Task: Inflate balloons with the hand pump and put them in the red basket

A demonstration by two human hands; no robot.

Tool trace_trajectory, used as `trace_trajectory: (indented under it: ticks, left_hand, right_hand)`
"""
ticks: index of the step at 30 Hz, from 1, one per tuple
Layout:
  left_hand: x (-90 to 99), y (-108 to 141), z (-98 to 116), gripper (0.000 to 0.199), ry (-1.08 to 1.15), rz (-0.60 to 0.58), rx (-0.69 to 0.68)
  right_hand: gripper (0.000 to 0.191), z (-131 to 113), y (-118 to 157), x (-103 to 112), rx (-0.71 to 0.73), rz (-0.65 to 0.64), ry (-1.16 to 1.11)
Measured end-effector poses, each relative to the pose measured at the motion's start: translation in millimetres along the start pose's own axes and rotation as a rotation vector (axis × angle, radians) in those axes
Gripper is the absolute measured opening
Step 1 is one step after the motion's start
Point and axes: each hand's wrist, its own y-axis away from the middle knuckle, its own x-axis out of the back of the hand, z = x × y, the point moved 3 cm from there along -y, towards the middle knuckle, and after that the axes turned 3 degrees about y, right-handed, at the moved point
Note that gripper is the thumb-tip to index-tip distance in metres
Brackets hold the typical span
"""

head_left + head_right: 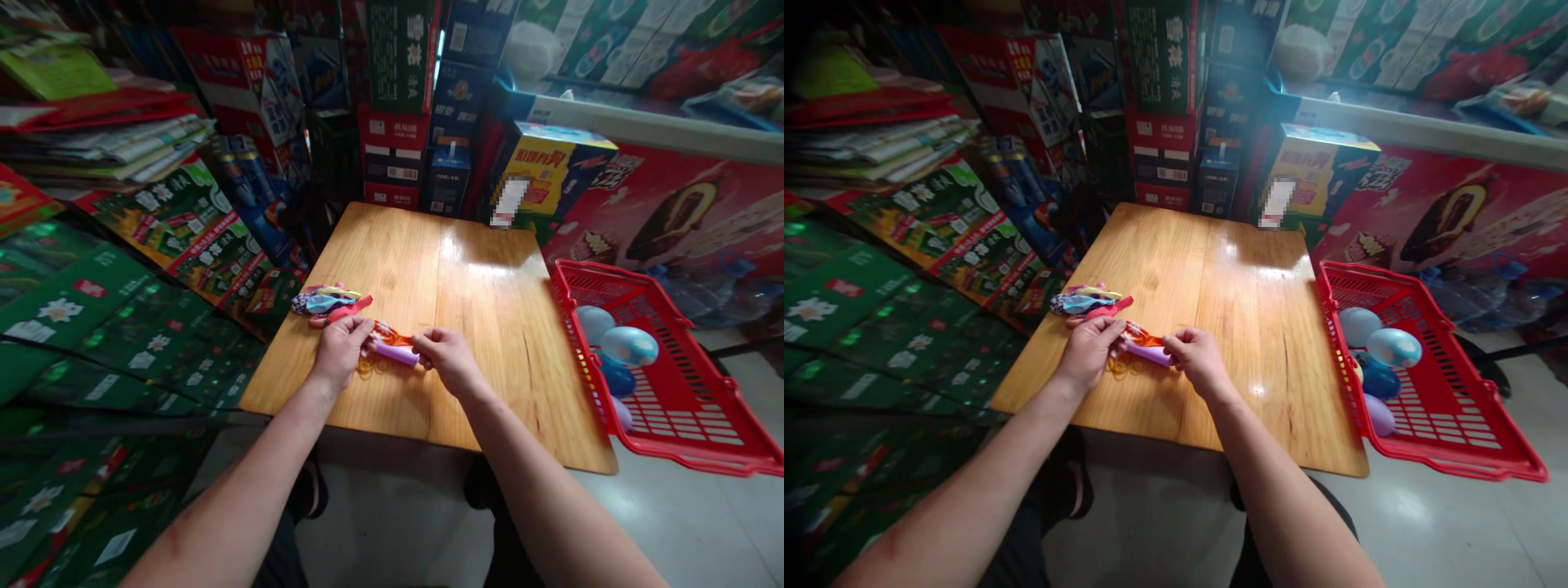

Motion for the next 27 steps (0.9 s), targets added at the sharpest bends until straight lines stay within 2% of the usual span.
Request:
trace_trajectory:
  ticks: [2,4,6,8,10,11,13,15,16,17,19,20,22,23,25,26,27]
  left_hand:
    - [20.3,-11,9,0.021,0.019,0.145,-0.022]
    - [55.9,-25,30,0.021,0.048,0.403,-0.1]
    - [87.5,-34,49,0.019,0.053,0.609,-0.171]
    - [97.4,-37,57,0.015,0.043,0.583,-0.157]
    - [85.1,-31,50,0.018,0.036,0.506,-0.12]
    - [71.4,-25,42,0.019,0.03,0.431,-0.102]
    - [34.6,-12,24,0.019,-0.007,0.159,-0.085]
    - [5.1,0,10,0.02,-0.046,0.009,-0.077]
    - [-3.0,2,7,0.021,-0.04,-0.025,-0.066]
    - [-5.3,3,6,0.022,-0.025,-0.021,-0.059]
    - [7.5,-5,14,0.022,0.026,0.071,-0.063]
    - [20.7,-12,22,0.021,0.05,0.141,-0.075]
    - [54.0,-26,39,0.02,0.107,0.357,-0.137]
    - [68.7,-31,47,0.019,0.127,0.451,-0.167]
    - [82.6,-36,54,0.018,0.135,0.497,-0.165]
    - [81.1,-35,52,0.02,0.128,0.49,-0.142]
    - [73.1,-31,48,0.02,0.113,0.433,-0.105]
  right_hand:
    - [0.033,-2,-4,20,0.015,0.075,-0.043]
    - [0.036,-7,-9,51,0.055,0.243,-0.143]
    - [0.041,-9,-11,75,0.049,0.34,-0.258]
    - [0.04,-9,-10,78,0.025,0.276,-0.248]
    - [0.036,-6,-7,60,0.013,0.172,-0.173]
    - [0.035,-3,-4,46,0.021,0.105,-0.136]
    - [0.033,1,1,17,0.054,-0.013,-0.07]
    - [0.033,4,4,-5,0.066,-0.086,-0.027]
    - [0.033,5,4,-9,0.061,-0.106,-0.025]
    - [0.032,5,3,-8,0.05,-0.107,-0.034]
    - [0.032,1,-2,9,0.037,-0.039,-0.083]
    - [0.032,-3,-5,23,0.037,0.03,-0.114]
    - [0.036,-11,-9,57,0.065,0.235,-0.213]
    - [0.04,-14,-11,70,0.062,0.298,-0.268]
    - [0.042,-16,-12,80,0.044,0.303,-0.304]
    - [0.041,-15,-11,76,0.038,0.271,-0.287]
    - [0.04,-13,-9,66,0.031,0.224,-0.256]
